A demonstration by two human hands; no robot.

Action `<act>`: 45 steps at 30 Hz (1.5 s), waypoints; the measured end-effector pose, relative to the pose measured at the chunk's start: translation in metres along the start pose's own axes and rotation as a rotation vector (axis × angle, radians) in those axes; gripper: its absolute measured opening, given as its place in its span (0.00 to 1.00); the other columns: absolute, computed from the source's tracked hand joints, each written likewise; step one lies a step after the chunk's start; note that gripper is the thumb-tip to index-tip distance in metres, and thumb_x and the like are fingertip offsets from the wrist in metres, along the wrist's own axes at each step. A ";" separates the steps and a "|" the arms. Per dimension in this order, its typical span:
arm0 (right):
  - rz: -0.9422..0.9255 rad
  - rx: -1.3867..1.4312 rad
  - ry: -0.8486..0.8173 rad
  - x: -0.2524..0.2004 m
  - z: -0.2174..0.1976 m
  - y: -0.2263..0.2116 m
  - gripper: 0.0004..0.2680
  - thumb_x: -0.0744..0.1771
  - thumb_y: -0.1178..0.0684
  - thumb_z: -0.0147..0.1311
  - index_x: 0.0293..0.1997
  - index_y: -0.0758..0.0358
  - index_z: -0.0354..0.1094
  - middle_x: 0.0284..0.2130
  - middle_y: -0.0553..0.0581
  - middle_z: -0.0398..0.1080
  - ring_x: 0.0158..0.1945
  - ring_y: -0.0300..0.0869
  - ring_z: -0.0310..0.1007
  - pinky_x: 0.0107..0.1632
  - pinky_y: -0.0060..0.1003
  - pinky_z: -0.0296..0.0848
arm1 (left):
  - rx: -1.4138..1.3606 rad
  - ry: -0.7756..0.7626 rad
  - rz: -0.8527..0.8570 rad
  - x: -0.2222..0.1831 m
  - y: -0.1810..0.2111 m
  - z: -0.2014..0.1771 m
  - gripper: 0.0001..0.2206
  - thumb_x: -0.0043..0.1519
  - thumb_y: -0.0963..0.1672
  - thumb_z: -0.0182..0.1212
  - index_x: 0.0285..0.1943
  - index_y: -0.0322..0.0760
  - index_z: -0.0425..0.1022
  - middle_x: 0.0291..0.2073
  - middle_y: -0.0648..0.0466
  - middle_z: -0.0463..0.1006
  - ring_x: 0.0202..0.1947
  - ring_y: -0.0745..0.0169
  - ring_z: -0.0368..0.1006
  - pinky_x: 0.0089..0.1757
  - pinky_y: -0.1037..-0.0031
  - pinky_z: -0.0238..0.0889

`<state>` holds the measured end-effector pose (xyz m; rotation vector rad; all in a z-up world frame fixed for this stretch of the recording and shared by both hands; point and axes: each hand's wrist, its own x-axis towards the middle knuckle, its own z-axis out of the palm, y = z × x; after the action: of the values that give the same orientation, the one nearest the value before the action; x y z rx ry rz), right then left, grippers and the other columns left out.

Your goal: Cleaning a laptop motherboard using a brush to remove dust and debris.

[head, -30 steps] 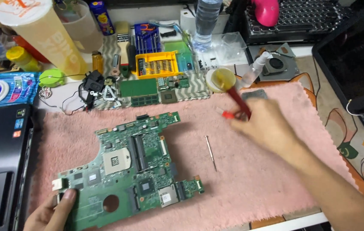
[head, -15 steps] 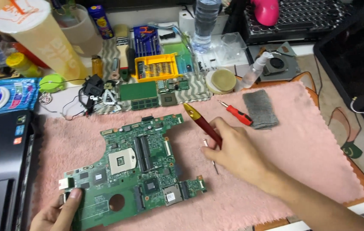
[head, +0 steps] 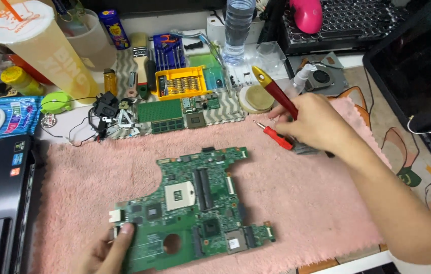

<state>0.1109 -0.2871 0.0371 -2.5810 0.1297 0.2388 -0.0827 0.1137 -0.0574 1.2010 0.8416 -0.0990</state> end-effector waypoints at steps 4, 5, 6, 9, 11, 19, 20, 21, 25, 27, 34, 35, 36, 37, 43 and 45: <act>-0.096 -0.034 0.008 0.018 0.005 0.017 0.09 0.65 0.52 0.70 0.49 0.52 0.88 0.36 0.43 0.88 0.42 0.35 0.86 0.53 0.35 0.77 | -0.022 0.031 0.028 -0.014 -0.009 0.031 0.16 0.74 0.36 0.61 0.66 0.15 0.85 0.48 0.23 0.90 0.42 0.29 0.83 0.44 0.50 0.76; -0.132 -0.013 0.021 0.018 0.006 0.019 0.08 0.66 0.50 0.69 0.48 0.54 0.89 0.36 0.43 0.89 0.43 0.35 0.87 0.54 0.36 0.76 | -0.006 -0.001 0.069 -0.014 -0.013 0.035 0.15 0.73 0.36 0.61 0.64 0.12 0.86 0.44 0.22 0.90 0.38 0.28 0.84 0.39 0.50 0.77; -0.119 -0.016 0.027 0.014 0.002 0.021 0.08 0.66 0.50 0.69 0.48 0.54 0.89 0.36 0.43 0.89 0.43 0.35 0.87 0.54 0.36 0.76 | -0.002 -0.013 0.063 -0.015 -0.011 0.039 0.15 0.73 0.36 0.61 0.64 0.12 0.86 0.44 0.22 0.90 0.38 0.28 0.84 0.39 0.50 0.77; -0.085 -0.063 0.108 0.000 -0.012 0.026 0.08 0.67 0.53 0.67 0.50 0.51 0.88 0.39 0.46 0.89 0.46 0.38 0.89 0.57 0.39 0.77 | 0.067 0.035 -0.061 -0.010 -0.014 0.045 0.18 0.75 0.36 0.60 0.72 0.21 0.85 0.51 0.24 0.89 0.45 0.27 0.83 0.48 0.47 0.77; 0.027 -0.113 0.173 -0.013 -0.021 0.028 0.09 0.67 0.49 0.73 0.53 0.49 0.84 0.35 0.45 0.82 0.39 0.41 0.81 0.47 0.43 0.75 | 0.124 0.043 0.059 0.001 -0.032 0.036 0.15 0.73 0.38 0.65 0.65 0.21 0.90 0.39 0.24 0.91 0.32 0.34 0.82 0.36 0.57 0.73; 0.192 -0.043 0.070 -0.015 -0.011 0.068 0.25 0.64 0.36 0.75 0.66 0.49 0.75 0.37 0.51 0.75 0.42 0.46 0.73 0.45 0.44 0.67 | 0.262 0.087 0.204 0.037 -0.074 0.014 0.16 0.67 0.40 0.72 0.62 0.28 0.90 0.38 0.34 0.89 0.33 0.46 0.82 0.35 0.62 0.73; 0.181 0.056 0.075 -0.014 -0.010 0.071 0.23 0.64 0.41 0.78 0.62 0.52 0.74 0.36 0.49 0.71 0.38 0.43 0.68 0.43 0.41 0.63 | 0.298 0.116 0.229 0.029 -0.067 0.017 0.17 0.64 0.39 0.72 0.62 0.27 0.91 0.38 0.33 0.89 0.34 0.46 0.82 0.36 0.63 0.72; 0.182 0.057 0.074 -0.015 -0.014 0.076 0.23 0.64 0.41 0.78 0.62 0.52 0.74 0.36 0.49 0.71 0.38 0.43 0.68 0.43 0.41 0.63 | 0.300 0.115 0.228 0.029 -0.061 0.018 0.17 0.64 0.39 0.72 0.62 0.27 0.91 0.38 0.33 0.89 0.34 0.46 0.82 0.36 0.63 0.72; 0.141 0.076 0.161 -0.022 -0.032 0.080 0.23 0.63 0.46 0.80 0.64 0.51 0.77 0.46 0.48 0.76 0.46 0.39 0.76 0.51 0.39 0.73 | 0.529 0.168 0.335 0.012 -0.021 0.019 0.10 0.67 0.42 0.72 0.53 0.30 0.91 0.29 0.37 0.86 0.28 0.50 0.79 0.33 0.66 0.68; 0.153 -0.011 0.225 -0.028 -0.035 0.072 0.21 0.63 0.45 0.80 0.62 0.49 0.79 0.42 0.48 0.80 0.44 0.40 0.79 0.49 0.41 0.75 | 0.641 0.190 0.389 0.006 -0.003 0.021 0.08 0.68 0.43 0.72 0.48 0.32 0.91 0.25 0.39 0.85 0.25 0.52 0.78 0.31 0.67 0.67; -0.083 0.012 0.106 -0.009 0.005 0.026 0.08 0.68 0.53 0.72 0.52 0.53 0.85 0.43 0.49 0.89 0.45 0.41 0.89 0.56 0.41 0.79 | 0.988 0.148 0.710 -0.003 0.032 0.034 0.08 0.67 0.48 0.74 0.35 0.48 0.92 0.14 0.52 0.84 0.16 0.65 0.77 0.25 0.72 0.70; -0.159 -0.034 0.084 0.001 0.011 0.025 0.08 0.68 0.52 0.70 0.52 0.54 0.85 0.41 0.49 0.89 0.44 0.44 0.89 0.51 0.42 0.78 | 1.050 0.043 0.900 -0.001 0.033 0.038 0.03 0.61 0.50 0.77 0.35 0.59 0.92 0.14 0.61 0.86 0.13 0.72 0.80 0.23 0.74 0.77; -0.168 -0.033 0.080 0.005 0.012 0.021 0.08 0.68 0.52 0.70 0.52 0.54 0.85 0.41 0.49 0.89 0.44 0.44 0.89 0.51 0.42 0.78 | 1.049 0.053 0.898 0.004 0.039 0.042 0.03 0.61 0.50 0.77 0.35 0.59 0.92 0.14 0.61 0.86 0.13 0.72 0.80 0.23 0.74 0.77; -0.169 -0.068 0.043 0.009 0.013 0.017 0.06 0.68 0.55 0.70 0.49 0.54 0.84 0.39 0.47 0.88 0.43 0.41 0.88 0.52 0.41 0.79 | 1.085 -0.156 0.952 0.010 0.045 0.045 0.05 0.64 0.51 0.74 0.39 0.57 0.92 0.23 0.64 0.91 0.17 0.73 0.84 0.25 0.75 0.81; -0.087 -0.114 -0.101 0.024 0.008 0.004 0.08 0.66 0.59 0.69 0.49 0.54 0.81 0.40 0.44 0.86 0.41 0.36 0.86 0.54 0.37 0.80 | 1.002 -0.502 1.128 0.015 0.080 0.083 0.05 0.70 0.47 0.70 0.44 0.46 0.87 0.31 0.64 0.93 0.21 0.72 0.84 0.28 0.73 0.77; -0.087 -0.107 -0.104 0.024 0.004 0.007 0.09 0.66 0.59 0.68 0.50 0.54 0.80 0.40 0.44 0.84 0.40 0.35 0.83 0.53 0.35 0.79 | 0.961 -0.525 1.118 0.022 0.083 0.089 0.06 0.70 0.46 0.69 0.44 0.43 0.88 0.31 0.62 0.93 0.21 0.73 0.85 0.27 0.77 0.80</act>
<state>0.1332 -0.2917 0.0253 -2.6664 -0.0349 0.3555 0.0197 0.0785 0.0029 2.2551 -0.5014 0.1156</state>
